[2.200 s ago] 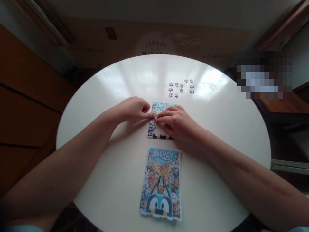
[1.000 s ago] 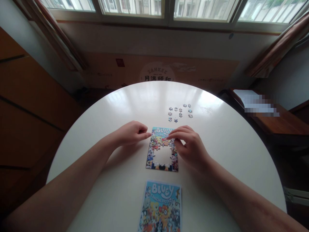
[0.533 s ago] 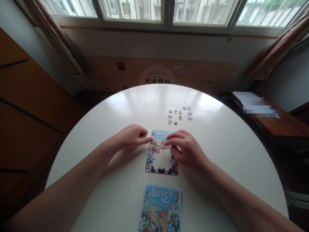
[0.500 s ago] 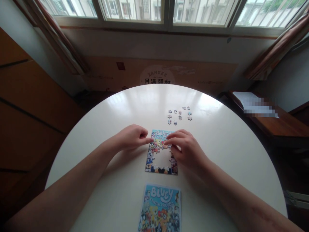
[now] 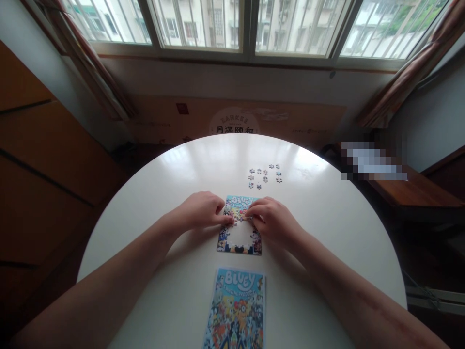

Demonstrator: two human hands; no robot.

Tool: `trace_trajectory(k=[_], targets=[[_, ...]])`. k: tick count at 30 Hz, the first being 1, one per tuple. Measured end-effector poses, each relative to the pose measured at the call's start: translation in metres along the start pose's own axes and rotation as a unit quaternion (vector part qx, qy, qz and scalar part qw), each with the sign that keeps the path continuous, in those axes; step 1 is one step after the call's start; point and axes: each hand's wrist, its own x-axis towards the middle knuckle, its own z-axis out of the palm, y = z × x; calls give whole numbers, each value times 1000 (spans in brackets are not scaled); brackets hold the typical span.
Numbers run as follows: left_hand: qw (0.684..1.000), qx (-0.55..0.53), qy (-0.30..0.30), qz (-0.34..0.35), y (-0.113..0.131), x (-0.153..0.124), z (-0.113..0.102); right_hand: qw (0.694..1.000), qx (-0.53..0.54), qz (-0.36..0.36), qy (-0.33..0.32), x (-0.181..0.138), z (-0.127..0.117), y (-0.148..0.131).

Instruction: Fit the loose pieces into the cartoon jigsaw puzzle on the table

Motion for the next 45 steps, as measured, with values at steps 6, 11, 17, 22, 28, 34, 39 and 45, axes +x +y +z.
trace_trajectory(k=[6, 11, 17, 22, 28, 34, 39, 45], targets=[[984, -175, 2, -36, -27, 10, 2, 1000, -9, 2, -5, 1, -1, 0], [951, -298, 17, -84, -38, 17, 3, 1000, 16, 4, 24, 1, -4, 2], [944, -303, -46, -122, -37, 26, -4, 997, 50, 22, 47, 2, -3, 8], [941, -305, -68, -128, -35, 29, -7, 998, 47, 24, 41, 2, -3, 10], [946, -310, -8, -96, -37, 18, -1, 998, 55, 15, 32, 1, -4, 5], [982, -188, 6, -30, -30, 9, 1, 998, 51, -4, 32, 0, -1, 5], [995, -104, -2, 4, -26, 7, 1, 998, 46, -5, 31, 1, -1, 10], [997, -66, 6, 27, -23, 4, -1, 997, 56, -4, 44, 0, 0, 11]])
